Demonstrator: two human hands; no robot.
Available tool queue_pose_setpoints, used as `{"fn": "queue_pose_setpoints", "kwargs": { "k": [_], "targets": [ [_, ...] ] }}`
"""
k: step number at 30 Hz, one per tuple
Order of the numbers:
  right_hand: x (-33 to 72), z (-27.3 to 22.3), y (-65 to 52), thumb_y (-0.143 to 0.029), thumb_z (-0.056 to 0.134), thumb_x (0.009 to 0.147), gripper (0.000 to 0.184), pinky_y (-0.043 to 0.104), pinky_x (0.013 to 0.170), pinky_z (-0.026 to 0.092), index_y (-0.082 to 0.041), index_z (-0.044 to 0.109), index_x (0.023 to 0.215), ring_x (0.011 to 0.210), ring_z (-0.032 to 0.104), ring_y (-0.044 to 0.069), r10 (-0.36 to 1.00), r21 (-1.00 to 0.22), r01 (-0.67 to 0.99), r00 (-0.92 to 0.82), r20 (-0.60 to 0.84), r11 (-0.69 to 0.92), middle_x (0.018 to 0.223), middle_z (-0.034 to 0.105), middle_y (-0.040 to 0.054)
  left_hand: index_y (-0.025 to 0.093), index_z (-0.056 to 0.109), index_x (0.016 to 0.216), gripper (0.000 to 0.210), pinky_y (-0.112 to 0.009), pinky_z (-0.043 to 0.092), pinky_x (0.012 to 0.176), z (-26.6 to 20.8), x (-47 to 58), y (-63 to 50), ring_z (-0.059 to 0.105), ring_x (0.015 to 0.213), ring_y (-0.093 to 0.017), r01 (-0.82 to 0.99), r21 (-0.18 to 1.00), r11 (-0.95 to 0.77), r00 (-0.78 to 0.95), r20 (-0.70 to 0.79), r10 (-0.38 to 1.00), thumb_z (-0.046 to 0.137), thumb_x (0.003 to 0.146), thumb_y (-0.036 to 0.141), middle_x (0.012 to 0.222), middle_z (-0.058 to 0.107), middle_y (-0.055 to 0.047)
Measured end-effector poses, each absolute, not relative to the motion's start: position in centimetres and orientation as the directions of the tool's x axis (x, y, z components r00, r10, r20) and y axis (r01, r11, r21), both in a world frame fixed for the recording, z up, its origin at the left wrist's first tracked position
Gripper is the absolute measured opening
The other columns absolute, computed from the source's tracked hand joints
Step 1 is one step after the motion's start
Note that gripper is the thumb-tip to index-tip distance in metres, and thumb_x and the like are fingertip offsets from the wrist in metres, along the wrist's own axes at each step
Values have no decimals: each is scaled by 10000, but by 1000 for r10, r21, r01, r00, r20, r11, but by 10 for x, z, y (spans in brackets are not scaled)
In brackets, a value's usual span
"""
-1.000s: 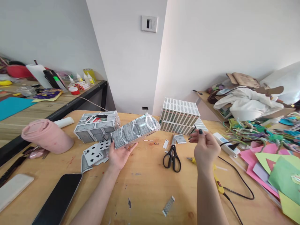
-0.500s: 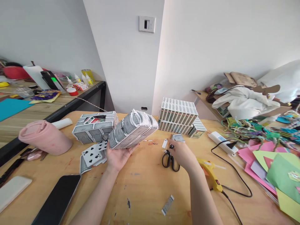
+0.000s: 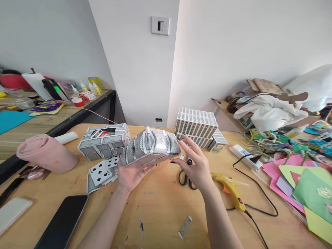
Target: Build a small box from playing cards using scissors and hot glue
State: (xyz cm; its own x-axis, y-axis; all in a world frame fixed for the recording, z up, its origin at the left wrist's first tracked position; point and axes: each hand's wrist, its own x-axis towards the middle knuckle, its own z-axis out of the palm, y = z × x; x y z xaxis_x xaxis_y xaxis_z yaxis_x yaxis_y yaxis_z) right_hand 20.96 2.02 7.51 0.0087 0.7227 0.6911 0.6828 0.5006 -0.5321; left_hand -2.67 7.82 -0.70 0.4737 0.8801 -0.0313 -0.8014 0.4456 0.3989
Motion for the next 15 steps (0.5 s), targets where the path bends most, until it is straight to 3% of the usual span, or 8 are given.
{"fn": "queue_pose_setpoints", "kwargs": {
  "k": [4,11,15],
  "targets": [
    [205,75,20,-242,650,842,502,437,1013,477,-332,535,1323,1211,553,238,695,-525,632,-30,718,570,1340,575,52,129,611,1207,636,-641,304,1055,-3,-28,75,544,1182,-414,-764,400,506,550,-6,835,362,876,613,1186,656,-192],
    [208,66,24,-205,585,872,439,453,1046,453,-334,563,1291,1220,557,227,733,-619,578,51,678,532,1309,595,19,209,588,1231,629,-634,350,1031,-4,-28,77,543,1191,-387,-748,434,501,547,-24,837,341,870,661,1247,637,-111],
    [208,62,26,-207,597,859,395,451,1057,441,-336,617,1231,1198,574,229,747,-678,530,117,654,510,1271,626,19,201,572,1245,648,-637,381,1006,-6,-26,77,560,1162,-391,-744,449,494,522,-71,850,362,853,672,1241,638,-117]
  ]
}}
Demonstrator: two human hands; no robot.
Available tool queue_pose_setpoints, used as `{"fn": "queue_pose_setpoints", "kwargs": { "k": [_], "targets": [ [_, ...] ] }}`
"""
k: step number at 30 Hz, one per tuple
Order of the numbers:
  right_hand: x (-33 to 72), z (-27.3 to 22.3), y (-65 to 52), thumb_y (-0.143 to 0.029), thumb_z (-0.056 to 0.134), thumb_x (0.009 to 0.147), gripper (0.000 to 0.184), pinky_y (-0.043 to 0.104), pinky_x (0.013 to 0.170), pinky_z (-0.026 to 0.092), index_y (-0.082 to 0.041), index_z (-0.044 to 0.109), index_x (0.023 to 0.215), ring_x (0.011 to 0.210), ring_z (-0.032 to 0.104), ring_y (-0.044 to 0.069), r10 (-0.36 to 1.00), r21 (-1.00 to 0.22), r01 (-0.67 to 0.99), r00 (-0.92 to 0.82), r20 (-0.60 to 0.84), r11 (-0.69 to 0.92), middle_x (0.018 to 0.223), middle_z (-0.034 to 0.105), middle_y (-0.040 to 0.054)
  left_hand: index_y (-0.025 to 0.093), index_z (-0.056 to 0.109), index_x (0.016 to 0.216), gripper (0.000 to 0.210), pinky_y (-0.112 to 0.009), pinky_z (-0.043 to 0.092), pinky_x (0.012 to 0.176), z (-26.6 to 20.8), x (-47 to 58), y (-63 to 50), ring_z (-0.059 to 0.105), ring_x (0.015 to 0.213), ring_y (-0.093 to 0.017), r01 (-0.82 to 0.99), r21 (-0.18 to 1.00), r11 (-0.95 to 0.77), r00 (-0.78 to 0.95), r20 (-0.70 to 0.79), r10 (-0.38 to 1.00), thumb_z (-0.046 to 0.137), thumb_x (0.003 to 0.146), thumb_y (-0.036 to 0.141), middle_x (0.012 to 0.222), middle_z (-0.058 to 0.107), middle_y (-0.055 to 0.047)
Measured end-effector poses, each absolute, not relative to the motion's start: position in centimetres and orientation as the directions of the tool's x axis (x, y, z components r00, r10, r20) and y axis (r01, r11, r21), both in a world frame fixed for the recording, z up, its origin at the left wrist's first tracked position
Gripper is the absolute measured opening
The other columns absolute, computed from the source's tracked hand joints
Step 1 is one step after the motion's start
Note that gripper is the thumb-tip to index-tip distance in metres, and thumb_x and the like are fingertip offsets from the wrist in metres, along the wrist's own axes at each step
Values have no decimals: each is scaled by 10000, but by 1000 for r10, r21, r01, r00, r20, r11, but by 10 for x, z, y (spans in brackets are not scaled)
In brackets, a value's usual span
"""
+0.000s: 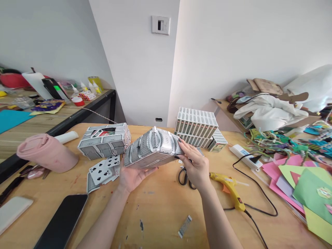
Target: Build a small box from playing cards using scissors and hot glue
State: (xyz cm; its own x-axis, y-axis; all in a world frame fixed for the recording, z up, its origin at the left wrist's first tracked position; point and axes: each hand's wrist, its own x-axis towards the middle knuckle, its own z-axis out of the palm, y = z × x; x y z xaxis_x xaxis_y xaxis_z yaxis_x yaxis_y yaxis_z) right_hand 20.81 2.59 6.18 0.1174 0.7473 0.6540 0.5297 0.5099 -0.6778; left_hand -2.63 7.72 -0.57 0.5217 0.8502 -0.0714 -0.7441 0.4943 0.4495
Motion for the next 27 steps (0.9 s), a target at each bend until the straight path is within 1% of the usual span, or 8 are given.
{"fn": "queue_pose_setpoints", "kwargs": {
  "k": [4,7,11,14,17,22,25,27],
  "targets": [
    [207,63,28,-273,643,826,385,440,1022,473,-315,639,1209,1238,535,245,831,-819,354,167,530,451,1301,609,30,242,552,1265,641,-646,392,990,-9,-25,77,567,1159,-388,-764,426,484,503,-75,861,392,832,686,1218,654,-110],
    [204,66,29,-406,628,826,567,430,938,534,-268,495,1359,1244,519,258,923,-956,92,249,293,279,1405,508,86,269,527,1298,644,-636,402,985,-11,-25,77,558,1175,-386,-788,386,479,509,-28,860,396,827,690,1235,646,-101],
    [198,68,28,-510,605,808,760,383,702,603,-236,317,1457,995,651,235,989,-983,-185,141,-36,-9,1312,563,144,279,515,1320,606,-654,380,992,-13,-26,79,544,1192,-386,-824,333,458,492,21,870,400,853,648,1245,641,-103],
    [197,68,28,-450,655,769,580,287,539,547,-192,542,1276,677,652,159,993,-985,-130,-27,-114,-116,1009,687,96,279,522,1318,600,-667,358,1002,-12,-26,80,537,1200,-391,-835,323,445,469,-5,883,414,853,642,1262,630,-108],
    [202,67,29,-399,653,747,332,216,411,376,-157,675,972,434,459,62,988,-987,-62,-40,-147,-150,787,688,44,284,536,1307,603,-678,345,1005,-10,-26,80,545,1189,-393,-843,325,429,440,-43,897,437,839,651,1257,635,-102],
    [219,67,32,-503,681,673,343,218,375,147,-168,607,679,371,234,49,976,-976,-162,137,-167,-144,442,401,-73,300,555,1282,553,-686,343,1004,-7,-27,81,571,1161,-366,-862,333,382,372,-94,923,464,841,620,1234,651,-79],
    [233,69,31,-595,662,659,454,228,379,108,-215,452,527,375,167,54,954,-968,-215,240,-181,-130,416,226,-103,288,572,1264,547,-681,345,1007,-7,-28,81,578,1151,-365,-858,334,390,384,-86,919,468,839,616,1231,652,-89],
    [243,72,30,-639,618,679,511,231,382,142,-216,407,487,399,199,64,944,-968,-229,287,-164,-98,439,258,-78,280,581,1254,551,-679,344,1010,-8,-28,81,576,1153,-369,-851,340,401,402,-71,913,471,834,619,1232,651,-95]
  ]
}}
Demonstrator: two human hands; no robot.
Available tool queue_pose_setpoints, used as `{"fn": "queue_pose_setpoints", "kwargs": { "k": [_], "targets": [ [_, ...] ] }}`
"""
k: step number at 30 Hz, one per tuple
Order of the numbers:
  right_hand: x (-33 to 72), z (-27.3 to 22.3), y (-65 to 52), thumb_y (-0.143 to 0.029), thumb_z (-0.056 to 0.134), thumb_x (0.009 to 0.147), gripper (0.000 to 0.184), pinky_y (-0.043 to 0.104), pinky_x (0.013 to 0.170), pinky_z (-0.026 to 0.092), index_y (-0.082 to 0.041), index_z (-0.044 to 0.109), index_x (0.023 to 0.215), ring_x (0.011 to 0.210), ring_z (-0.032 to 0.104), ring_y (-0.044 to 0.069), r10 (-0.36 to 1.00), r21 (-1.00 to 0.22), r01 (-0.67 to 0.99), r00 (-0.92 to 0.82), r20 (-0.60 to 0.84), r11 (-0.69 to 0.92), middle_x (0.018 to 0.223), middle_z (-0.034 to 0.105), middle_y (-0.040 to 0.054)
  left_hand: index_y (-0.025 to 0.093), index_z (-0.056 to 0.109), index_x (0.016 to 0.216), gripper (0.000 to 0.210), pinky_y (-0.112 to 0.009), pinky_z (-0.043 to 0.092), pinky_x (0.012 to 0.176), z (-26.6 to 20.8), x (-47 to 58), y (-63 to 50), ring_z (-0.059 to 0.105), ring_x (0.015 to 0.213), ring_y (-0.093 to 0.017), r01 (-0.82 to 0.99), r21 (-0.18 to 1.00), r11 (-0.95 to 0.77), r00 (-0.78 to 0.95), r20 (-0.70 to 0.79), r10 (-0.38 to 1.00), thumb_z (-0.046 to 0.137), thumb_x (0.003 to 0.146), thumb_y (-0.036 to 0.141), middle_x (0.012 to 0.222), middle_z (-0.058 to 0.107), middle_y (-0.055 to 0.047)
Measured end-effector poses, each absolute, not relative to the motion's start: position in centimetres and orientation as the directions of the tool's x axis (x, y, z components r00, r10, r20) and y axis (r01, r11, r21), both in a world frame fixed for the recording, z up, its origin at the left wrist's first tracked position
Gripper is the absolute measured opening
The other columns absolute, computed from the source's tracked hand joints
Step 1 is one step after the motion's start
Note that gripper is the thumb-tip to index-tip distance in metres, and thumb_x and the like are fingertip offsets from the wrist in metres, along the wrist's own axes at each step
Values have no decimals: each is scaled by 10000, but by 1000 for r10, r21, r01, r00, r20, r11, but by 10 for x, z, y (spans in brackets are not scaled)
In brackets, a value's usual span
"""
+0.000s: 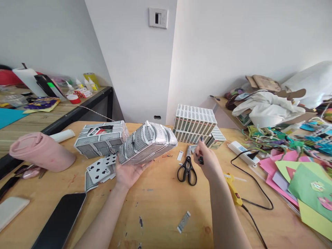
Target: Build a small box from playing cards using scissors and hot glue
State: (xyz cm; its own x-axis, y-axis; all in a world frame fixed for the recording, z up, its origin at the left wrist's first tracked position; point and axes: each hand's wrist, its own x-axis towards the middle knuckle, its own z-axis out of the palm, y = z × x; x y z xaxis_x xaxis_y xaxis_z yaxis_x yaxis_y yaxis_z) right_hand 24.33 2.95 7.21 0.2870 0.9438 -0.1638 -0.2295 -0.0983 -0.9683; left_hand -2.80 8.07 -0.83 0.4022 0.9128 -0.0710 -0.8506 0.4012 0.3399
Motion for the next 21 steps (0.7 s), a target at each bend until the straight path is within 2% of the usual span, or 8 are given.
{"fn": "queue_pose_setpoints", "kwargs": {
  "k": [4,6,9,14,16,18,19,21],
  "targets": [
    [259,76,26,-623,445,763,480,256,455,320,-198,553,566,506,364,114,925,-989,-145,378,-34,23,569,441,3,277,595,1235,551,-668,336,1029,-11,-28,80,568,1162,-371,-841,364,401,407,-63,911,480,824,625,1207,665,-83],
    [263,77,25,-506,414,765,362,278,525,369,-207,582,649,588,426,145,887,-993,-26,452,93,117,660,500,28,282,591,1239,568,-666,334,1034,-11,-27,80,564,1167,-372,-839,372,398,404,-66,912,481,813,642,1208,665,-81],
    [262,79,21,-323,452,671,182,309,686,407,-232,579,764,761,494,184,830,-967,97,497,253,237,821,552,38,296,555,1278,601,-673,334,1026,-11,-27,80,531,1208,-374,-843,371,390,398,-60,916,458,813,664,1257,636,-82],
    [260,78,17,-293,403,621,340,380,776,436,-246,574,911,921,580,241,832,-910,94,375,409,405,1007,602,94,287,530,1308,620,-683,351,1001,-9,-27,80,510,1227,-385,-850,371,374,377,-67,924,438,821,661,1270,625,-98],
    [264,70,19,-306,390,661,393,393,832,452,-255,603,987,1010,595,248,908,-942,152,257,330,299,1099,629,86,285,535,1301,609,-683,368,987,-7,-27,80,529,1204,-382,-854,367,369,363,-88,928,447,822,650,1250,636,-99],
    [272,59,20,-279,453,672,413,409,907,443,-269,644,1038,1075,590,254,965,-928,363,201,169,87,1137,657,61,286,539,1296,602,-682,381,977,-5,-26,79,536,1196,-379,-858,367,359,346,-104,932,455,820,645,1254,634,-96],
    [276,54,20,-258,499,662,417,424,934,431,-268,663,1045,1084,591,265,961,-877,480,252,114,-22,1131,670,64,289,541,1292,599,-682,385,973,-4,-26,79,534,1197,-380,-860,369,354,337,-110,935,460,818,645,1262,629,-94],
    [285,48,18,-211,556,648,449,475,953,410,-238,680,1079,1084,596,302,934,-810,571,347,91,-133,1127,678,108,294,547,1283,589,-687,386,968,-2,-25,78,531,1200,-381,-861,375,344,323,-120,939,469,814,641,1278,618,-89]
  ]
}}
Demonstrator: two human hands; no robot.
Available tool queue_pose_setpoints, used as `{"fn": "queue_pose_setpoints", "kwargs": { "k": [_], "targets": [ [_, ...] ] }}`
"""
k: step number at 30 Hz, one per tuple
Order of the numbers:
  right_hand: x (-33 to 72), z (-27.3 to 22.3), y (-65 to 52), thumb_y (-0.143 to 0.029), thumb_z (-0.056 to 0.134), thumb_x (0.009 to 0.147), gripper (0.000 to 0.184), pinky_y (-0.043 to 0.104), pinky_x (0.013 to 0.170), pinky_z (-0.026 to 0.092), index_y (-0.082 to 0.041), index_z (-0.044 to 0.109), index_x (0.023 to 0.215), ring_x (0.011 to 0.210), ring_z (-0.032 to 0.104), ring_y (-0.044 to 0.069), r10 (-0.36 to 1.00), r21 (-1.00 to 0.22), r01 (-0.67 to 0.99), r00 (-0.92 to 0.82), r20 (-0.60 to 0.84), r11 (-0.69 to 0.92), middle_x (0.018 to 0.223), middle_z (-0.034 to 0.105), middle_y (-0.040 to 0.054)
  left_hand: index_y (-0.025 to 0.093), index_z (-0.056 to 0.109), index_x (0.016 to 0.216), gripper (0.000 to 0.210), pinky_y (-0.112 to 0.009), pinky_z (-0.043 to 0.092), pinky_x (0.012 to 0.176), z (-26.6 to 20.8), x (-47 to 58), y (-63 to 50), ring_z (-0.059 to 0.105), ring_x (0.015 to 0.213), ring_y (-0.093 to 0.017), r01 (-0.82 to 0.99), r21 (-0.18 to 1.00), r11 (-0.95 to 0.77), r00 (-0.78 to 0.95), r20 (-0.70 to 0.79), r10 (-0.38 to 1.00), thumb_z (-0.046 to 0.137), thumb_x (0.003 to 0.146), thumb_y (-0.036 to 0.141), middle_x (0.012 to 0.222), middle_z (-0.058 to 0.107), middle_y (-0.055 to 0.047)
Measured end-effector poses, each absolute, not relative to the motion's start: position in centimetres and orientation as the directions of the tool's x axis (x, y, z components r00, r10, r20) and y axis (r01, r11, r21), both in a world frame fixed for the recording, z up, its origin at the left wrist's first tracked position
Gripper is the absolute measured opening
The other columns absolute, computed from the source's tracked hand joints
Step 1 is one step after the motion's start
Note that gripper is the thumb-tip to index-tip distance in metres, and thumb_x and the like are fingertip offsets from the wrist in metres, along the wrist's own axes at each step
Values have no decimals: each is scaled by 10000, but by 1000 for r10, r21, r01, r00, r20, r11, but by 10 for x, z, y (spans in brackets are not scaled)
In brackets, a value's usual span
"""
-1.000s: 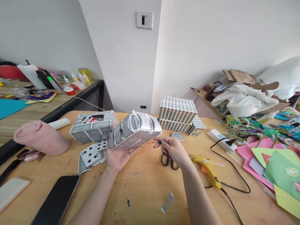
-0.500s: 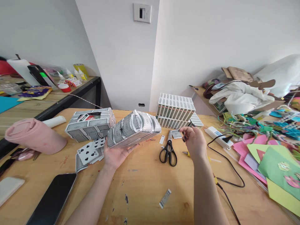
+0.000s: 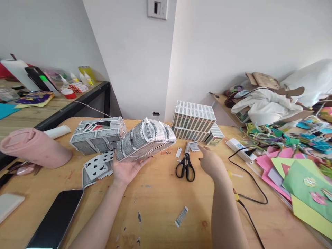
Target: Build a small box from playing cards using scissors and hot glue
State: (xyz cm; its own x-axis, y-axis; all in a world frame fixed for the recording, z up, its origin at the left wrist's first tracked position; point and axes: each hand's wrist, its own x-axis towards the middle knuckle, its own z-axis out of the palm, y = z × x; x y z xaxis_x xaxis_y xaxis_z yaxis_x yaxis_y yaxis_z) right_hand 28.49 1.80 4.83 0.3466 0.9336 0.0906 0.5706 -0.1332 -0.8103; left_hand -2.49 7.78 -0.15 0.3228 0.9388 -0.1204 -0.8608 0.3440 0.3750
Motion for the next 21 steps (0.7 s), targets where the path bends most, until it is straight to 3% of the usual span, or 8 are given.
{"fn": "queue_pose_setpoints", "kwargs": {
  "k": [3,6,9,11,13,17,21],
  "targets": [
    [292,54,13,-236,550,726,440,484,903,459,-245,660,1152,1030,641,292,912,-820,559,390,126,-126,1119,692,101,286,560,1269,588,-691,386,965,0,-23,77,539,1188,-386,-856,384,345,310,-152,938,491,802,636,1268,625,-92],
    [287,69,11,-345,537,807,368,465,878,500,-218,673,1124,920,691,262,838,-898,435,514,184,-69,991,735,91,283,555,1276,595,-692,384,968,0,-22,78,538,1190,-385,-855,387,345,301,-169,938,496,799,635,1263,630,-88],
    [275,82,11,-463,514,848,391,471,906,499,-189,685,1068,988,679,268,801,-984,173,583,140,46,958,741,111,283,542,1292,599,-687,382,972,-1,-23,79,523,1208,-388,-852,387,352,305,-179,935,473,812,634,1284,616,-91],
    [268,85,12,-503,499,859,403,467,901,509,-194,688,1036,1069,647,275,841,-992,-29,533,89,123,1058,721,121,276,535,1300,608,-681,378,978,-2,-23,80,516,1216,-386,-850,389,356,312,-173,934,464,815,636,1278,618,-98],
    [263,84,14,-496,522,851,377,460,888,521,-196,694,1003,1085,639,280,870,-980,-129,488,70,151,1130,696,122,283,520,1315,610,-681,365,988,-3,-24,79,504,1230,-382,-849,392,353,323,-144,936,456,822,638,1272,623,-94],
    [251,81,16,-493,570,832,385,444,879,528,-185,693,1027,1079,635,286,898,-986,-124,439,43,108,1152,684,131,286,509,1319,615,-686,350,991,-4,-22,78,480,1251,-385,-833,437,340,335,-92,938,458,822,645,1285,611,-90],
    [234,80,18,-596,501,848,574,436,885,523,-249,544,1303,1134,602,277,955,-997,-81,295,-26,-2,1259,626,121,293,573,1223,529,-632,371,1008,-8,-17,74,438,1289,-371,-817,545,187,212,-17,977,605,757,543,1308,589,-61]
  ]
}}
